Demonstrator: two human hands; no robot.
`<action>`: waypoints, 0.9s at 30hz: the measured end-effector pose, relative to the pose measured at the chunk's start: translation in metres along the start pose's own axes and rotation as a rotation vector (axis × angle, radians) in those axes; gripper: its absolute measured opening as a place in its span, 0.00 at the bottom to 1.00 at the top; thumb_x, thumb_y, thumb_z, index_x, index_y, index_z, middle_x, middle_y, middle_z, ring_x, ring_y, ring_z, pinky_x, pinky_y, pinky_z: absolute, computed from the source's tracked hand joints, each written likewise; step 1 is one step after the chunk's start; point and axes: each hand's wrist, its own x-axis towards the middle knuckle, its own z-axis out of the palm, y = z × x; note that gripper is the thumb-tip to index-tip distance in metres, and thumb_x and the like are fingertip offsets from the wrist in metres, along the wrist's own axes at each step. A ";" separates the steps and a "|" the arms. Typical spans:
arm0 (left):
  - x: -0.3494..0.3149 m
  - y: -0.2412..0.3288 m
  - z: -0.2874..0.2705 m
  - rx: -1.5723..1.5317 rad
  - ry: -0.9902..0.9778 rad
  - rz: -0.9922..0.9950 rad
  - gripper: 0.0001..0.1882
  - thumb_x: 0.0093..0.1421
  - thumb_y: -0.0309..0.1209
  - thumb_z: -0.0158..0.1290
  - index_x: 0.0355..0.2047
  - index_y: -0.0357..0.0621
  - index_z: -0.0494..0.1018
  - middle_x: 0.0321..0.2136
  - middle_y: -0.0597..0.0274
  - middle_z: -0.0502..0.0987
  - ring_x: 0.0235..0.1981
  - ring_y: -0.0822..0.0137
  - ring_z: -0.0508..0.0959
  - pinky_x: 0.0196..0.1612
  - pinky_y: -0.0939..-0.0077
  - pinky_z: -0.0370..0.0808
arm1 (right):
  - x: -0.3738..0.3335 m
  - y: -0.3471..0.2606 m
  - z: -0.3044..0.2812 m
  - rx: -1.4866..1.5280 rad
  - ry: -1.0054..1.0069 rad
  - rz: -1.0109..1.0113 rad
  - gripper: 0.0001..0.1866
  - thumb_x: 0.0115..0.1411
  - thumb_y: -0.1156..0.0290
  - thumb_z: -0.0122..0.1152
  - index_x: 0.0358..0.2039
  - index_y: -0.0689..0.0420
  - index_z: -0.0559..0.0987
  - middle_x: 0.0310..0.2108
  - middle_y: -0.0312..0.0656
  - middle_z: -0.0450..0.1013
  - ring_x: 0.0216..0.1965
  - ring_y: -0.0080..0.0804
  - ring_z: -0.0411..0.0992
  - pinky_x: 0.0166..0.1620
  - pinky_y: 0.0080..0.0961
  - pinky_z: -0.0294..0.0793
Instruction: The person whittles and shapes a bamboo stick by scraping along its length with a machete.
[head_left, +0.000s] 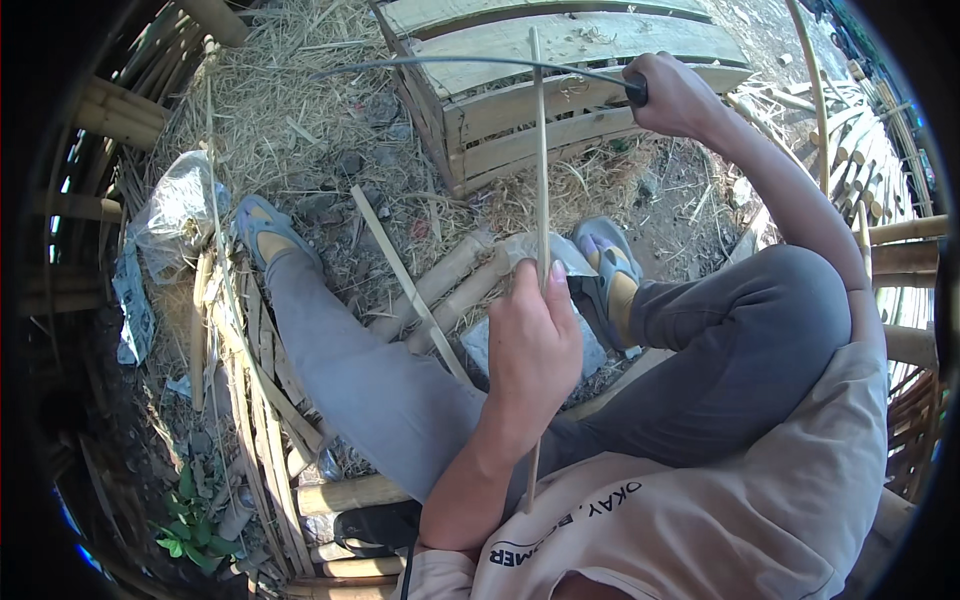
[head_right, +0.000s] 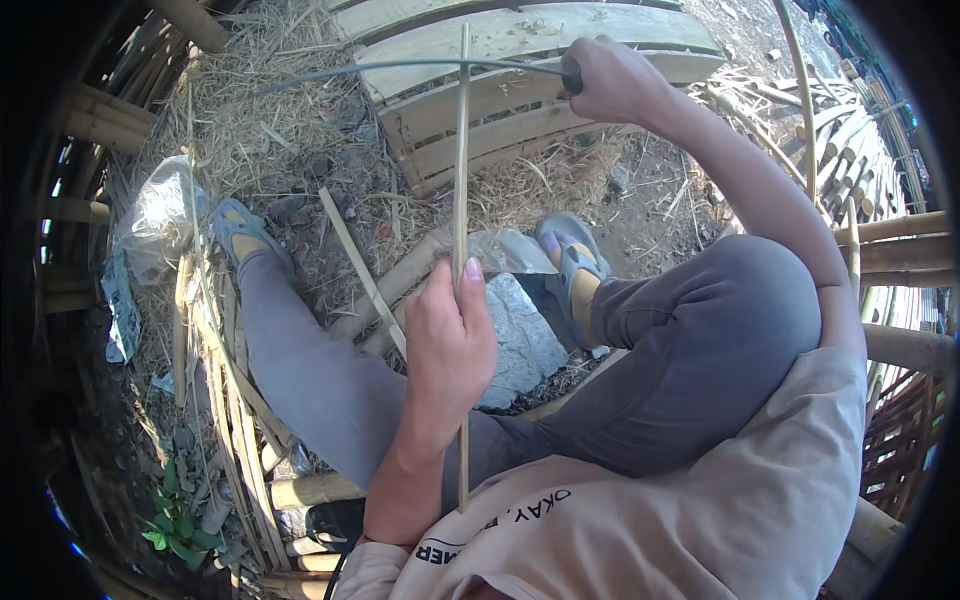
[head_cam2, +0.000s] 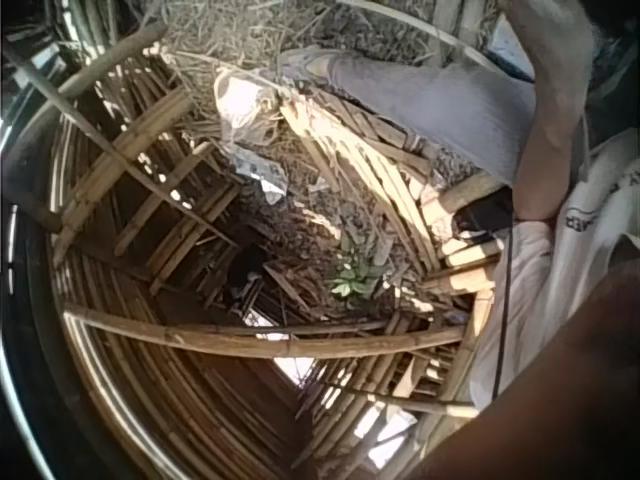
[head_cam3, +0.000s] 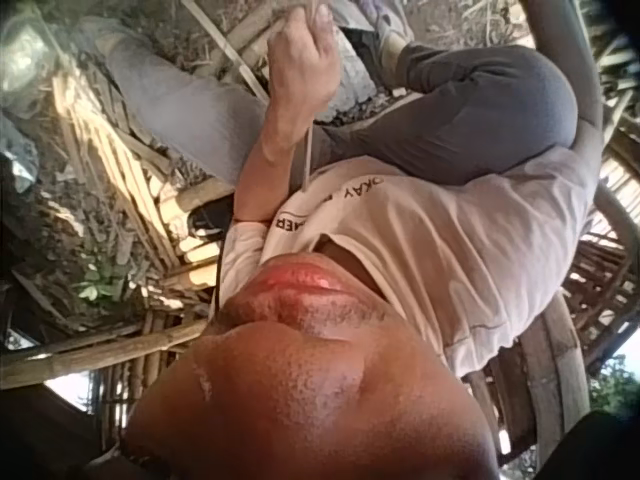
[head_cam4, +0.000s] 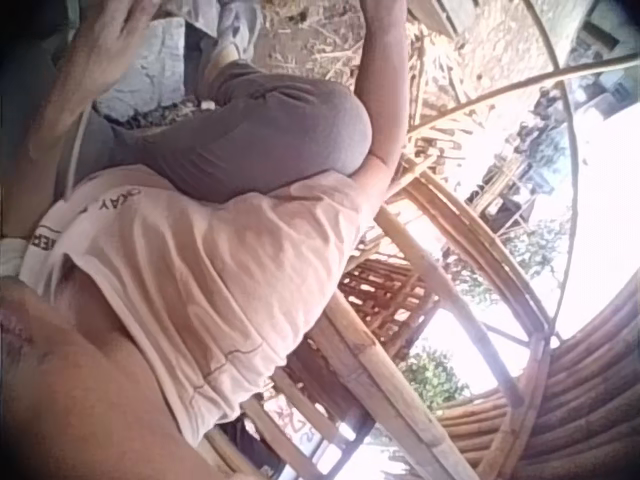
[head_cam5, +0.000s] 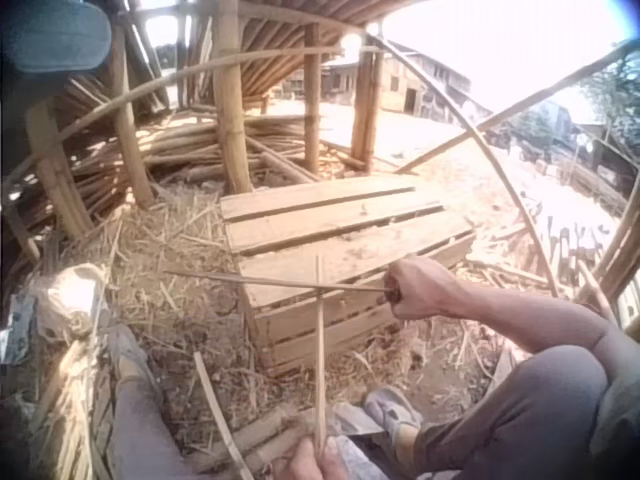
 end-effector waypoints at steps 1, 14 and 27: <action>-0.003 -0.001 0.001 -0.033 -0.019 0.005 0.15 0.71 0.32 0.45 0.31 0.31 0.68 0.14 0.45 0.69 0.16 0.48 0.73 0.22 0.56 0.65 | 0.005 0.019 -0.004 0.008 -0.017 0.057 0.08 0.45 0.76 0.59 0.27 0.64 0.81 0.24 0.56 0.77 0.30 0.53 0.78 0.38 0.42 0.78; 0.013 -0.012 0.001 -0.192 -0.010 -0.082 0.19 0.72 0.39 0.47 0.30 0.35 0.70 0.15 0.64 0.67 0.17 0.73 0.66 0.23 0.69 0.64 | -0.029 -0.031 -0.009 0.100 -0.139 -0.186 0.18 0.52 0.60 0.71 0.34 0.63 0.82 0.27 0.50 0.78 0.35 0.50 0.77 0.43 0.40 0.75; 0.012 -0.011 0.014 -0.053 0.010 -0.109 0.16 0.73 0.35 0.39 0.35 0.32 0.65 0.19 0.42 0.72 0.22 0.40 0.75 0.28 0.52 0.68 | -0.020 -0.038 0.010 0.111 -0.248 -0.174 0.20 0.54 0.60 0.71 0.28 0.68 0.80 0.21 0.54 0.75 0.28 0.52 0.77 0.34 0.40 0.75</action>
